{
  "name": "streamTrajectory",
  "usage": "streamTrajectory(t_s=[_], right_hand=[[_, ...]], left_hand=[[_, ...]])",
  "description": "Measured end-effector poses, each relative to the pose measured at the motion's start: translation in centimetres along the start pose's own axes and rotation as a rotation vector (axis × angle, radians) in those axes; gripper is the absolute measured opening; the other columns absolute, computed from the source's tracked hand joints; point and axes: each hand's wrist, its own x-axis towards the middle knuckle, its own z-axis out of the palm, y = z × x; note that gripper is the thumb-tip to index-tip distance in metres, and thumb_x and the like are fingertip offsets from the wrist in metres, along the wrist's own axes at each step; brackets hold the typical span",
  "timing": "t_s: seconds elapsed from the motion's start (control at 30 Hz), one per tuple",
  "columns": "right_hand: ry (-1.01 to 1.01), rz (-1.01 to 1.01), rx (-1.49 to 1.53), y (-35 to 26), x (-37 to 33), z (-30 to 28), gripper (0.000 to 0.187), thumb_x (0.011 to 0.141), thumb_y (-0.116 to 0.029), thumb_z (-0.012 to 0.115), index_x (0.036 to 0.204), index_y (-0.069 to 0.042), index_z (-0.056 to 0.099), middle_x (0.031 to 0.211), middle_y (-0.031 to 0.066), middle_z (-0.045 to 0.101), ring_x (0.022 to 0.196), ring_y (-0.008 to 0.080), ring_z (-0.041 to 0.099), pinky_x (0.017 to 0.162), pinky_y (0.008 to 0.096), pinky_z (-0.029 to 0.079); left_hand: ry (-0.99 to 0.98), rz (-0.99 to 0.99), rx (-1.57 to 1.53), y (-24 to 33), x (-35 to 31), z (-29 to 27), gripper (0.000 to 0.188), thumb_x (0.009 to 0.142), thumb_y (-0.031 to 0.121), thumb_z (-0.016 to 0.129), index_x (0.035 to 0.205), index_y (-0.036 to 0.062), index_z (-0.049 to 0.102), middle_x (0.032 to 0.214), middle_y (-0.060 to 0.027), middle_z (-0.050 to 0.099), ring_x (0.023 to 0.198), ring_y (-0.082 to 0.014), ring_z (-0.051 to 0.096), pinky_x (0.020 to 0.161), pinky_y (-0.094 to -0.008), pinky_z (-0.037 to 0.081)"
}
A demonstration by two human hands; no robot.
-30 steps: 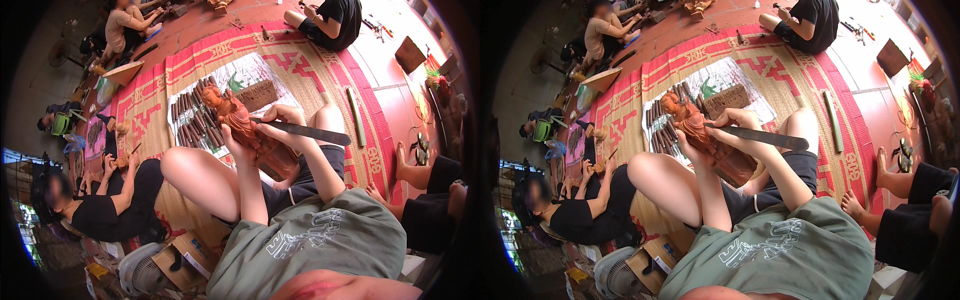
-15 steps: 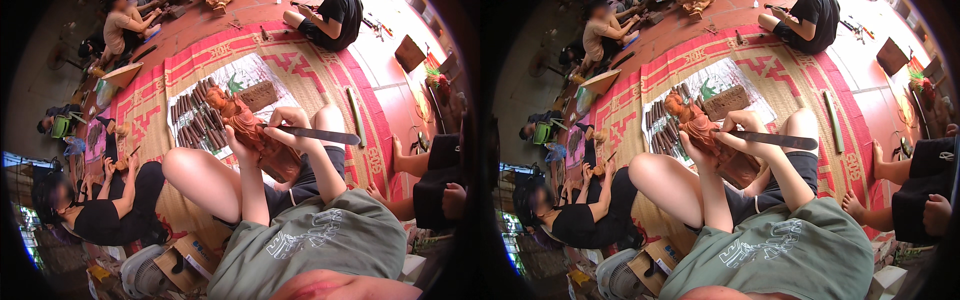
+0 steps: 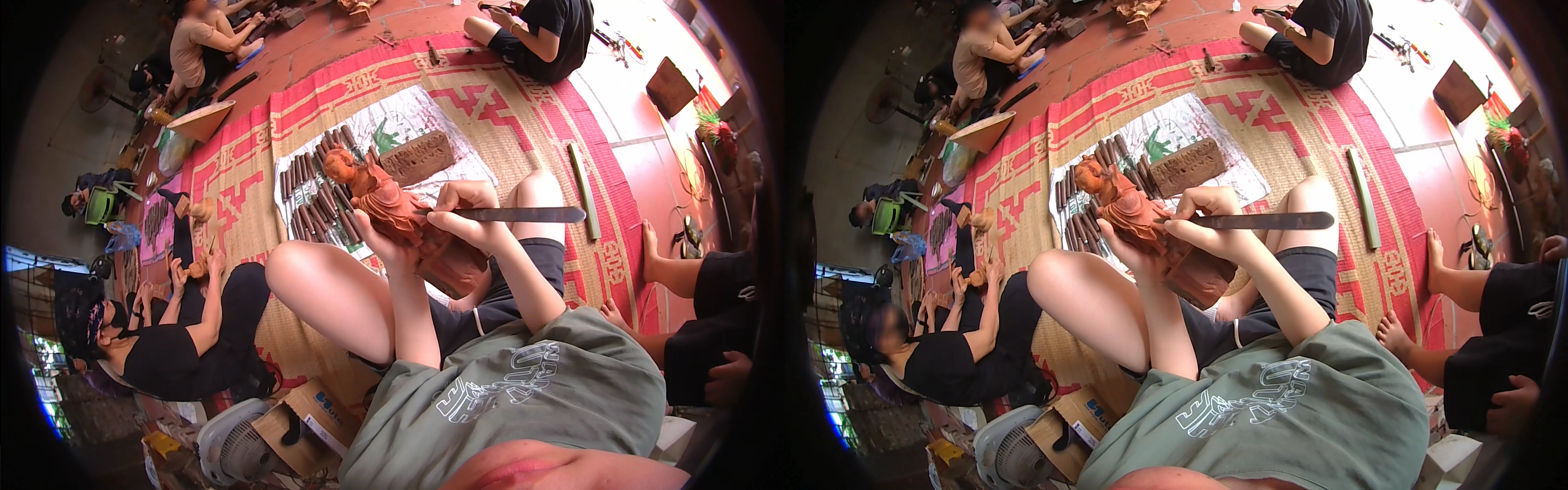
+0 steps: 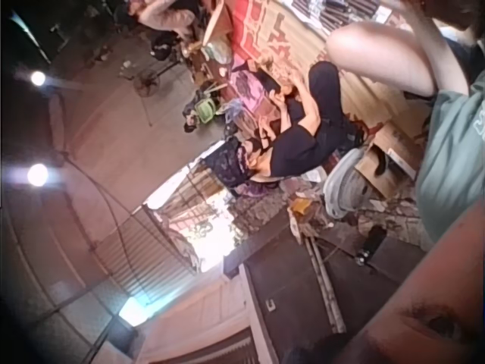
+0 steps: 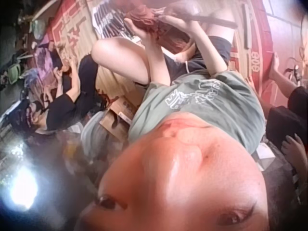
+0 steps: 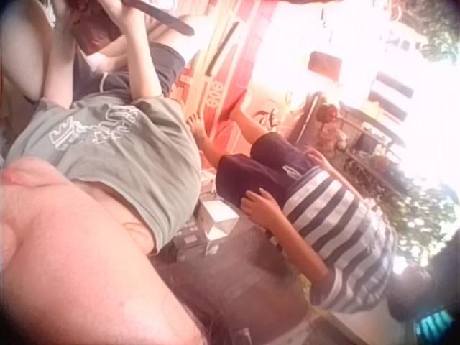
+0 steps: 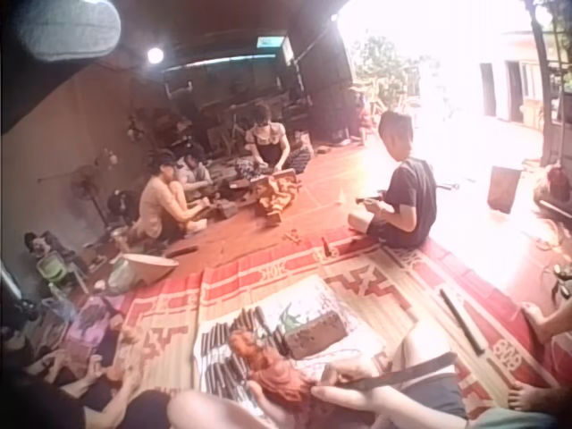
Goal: The person sits on a mat and carves a small wooden figurine using a chisel. They hold the wood in their left hand and use the tool in their right hand to shape the surface, occasionally rotating the piece to access different angles.
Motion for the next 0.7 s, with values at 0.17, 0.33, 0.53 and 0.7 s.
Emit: streamTrajectory(t_s=[0.17, 0.33, 0.53, 0.7], right_hand=[[0.1, -0.117, -0.074, 0.7, 0.5, 1.0, 0.019, 0.069, -0.006, 0.068, 0.059, -0.001, 0.053, 0.055, 0.0037, 0.055, 0.051, 0.006, 0.049, 0.047, 0.022, 0.036], [0.072, -0.092, -0.053, 0.3, 0.1, 1.0, 0.02, 0.068, -0.005, 0.068, 0.057, -0.002, 0.052, 0.053, 0.0048, 0.055, 0.05, 0.0075, 0.051, 0.046, 0.023, 0.037], [0.035, -0.133, -0.189, 0.6, -0.3, 0.9, 0.02, 0.068, -0.006, 0.067, 0.057, -0.001, 0.05, 0.051, 0.0048, 0.05, 0.046, 0.0119, 0.048, 0.045, 0.0257, 0.036], [0.22, -0.258, -0.111, -0.1, 0.4, 2.1, 0.02, 0.064, -0.009, 0.067, 0.057, -0.002, 0.05, 0.052, 0.0063, 0.05, 0.046, 0.0145, 0.048, 0.046, 0.0271, 0.035]], left_hand=[[-0.035, 0.02, 0.057, 0.0, 0.1, -0.7, 0.062, 0.086, 0.058, 0.033, 0.116, 0.0045, 0.042, 0.094, -0.0138, 0.054, 0.082, -0.0236, 0.056, 0.07, -0.0355, 0.048], [-0.142, 0.003, -0.022, 0.3, 0.1, -0.2, 0.062, 0.086, 0.057, 0.034, 0.116, 0.0038, 0.042, 0.099, -0.0125, 0.053, 0.084, -0.0234, 0.056, 0.071, -0.0356, 0.048], [0.089, 0.03, 0.012, 0.2, 0.1, -0.7, 0.063, 0.086, 0.058, 0.035, 0.114, 0.0028, 0.043, 0.091, -0.0152, 0.054, 0.078, -0.0239, 0.056, 0.068, -0.0351, 0.048], [-0.039, 0.03, 0.01, 0.5, 0.0, -0.2, 0.065, 0.085, 0.059, 0.033, 0.112, 0.0006, 0.043, 0.088, -0.0169, 0.055, 0.075, -0.0259, 0.057, 0.067, -0.0363, 0.048]])
